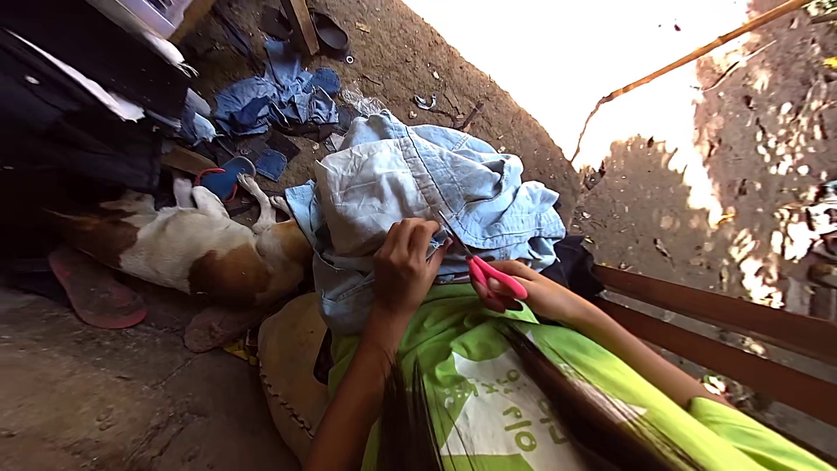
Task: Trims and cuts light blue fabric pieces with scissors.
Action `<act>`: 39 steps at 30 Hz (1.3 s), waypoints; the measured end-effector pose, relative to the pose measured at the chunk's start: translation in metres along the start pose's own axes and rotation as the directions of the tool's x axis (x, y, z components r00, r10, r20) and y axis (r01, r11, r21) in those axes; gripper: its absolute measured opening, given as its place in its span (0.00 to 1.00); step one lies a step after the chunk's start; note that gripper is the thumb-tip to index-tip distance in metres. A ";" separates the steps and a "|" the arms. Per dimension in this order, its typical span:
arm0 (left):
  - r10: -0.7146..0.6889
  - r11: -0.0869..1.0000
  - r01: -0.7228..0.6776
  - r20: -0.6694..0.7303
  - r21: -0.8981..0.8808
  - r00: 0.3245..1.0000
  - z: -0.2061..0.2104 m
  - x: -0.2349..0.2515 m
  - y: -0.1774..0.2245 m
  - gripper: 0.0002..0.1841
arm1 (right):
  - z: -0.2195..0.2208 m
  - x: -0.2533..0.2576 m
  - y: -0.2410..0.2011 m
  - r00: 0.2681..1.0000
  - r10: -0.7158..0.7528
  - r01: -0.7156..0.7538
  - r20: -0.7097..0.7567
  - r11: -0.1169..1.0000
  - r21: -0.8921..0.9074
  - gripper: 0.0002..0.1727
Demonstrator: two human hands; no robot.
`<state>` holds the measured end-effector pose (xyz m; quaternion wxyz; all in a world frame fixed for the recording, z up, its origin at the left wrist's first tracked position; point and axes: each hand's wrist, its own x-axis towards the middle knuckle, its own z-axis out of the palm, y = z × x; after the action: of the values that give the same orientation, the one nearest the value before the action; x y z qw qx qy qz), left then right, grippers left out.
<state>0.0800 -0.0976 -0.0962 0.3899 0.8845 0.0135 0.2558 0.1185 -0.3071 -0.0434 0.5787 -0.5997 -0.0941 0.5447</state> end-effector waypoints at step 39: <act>0.046 0.911 -0.041 0.002 -0.409 0.999 -0.019 0.003 -0.023 0.05 | 0.007 0.018 0.007 0.993 -0.113 0.114 0.025 0.990 -0.088 0.15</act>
<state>0.0773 -0.0680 -0.1002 0.5606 0.7849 -0.0621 0.2565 0.1166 -0.2921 -0.0573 0.5803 -0.6133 -0.1582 0.5121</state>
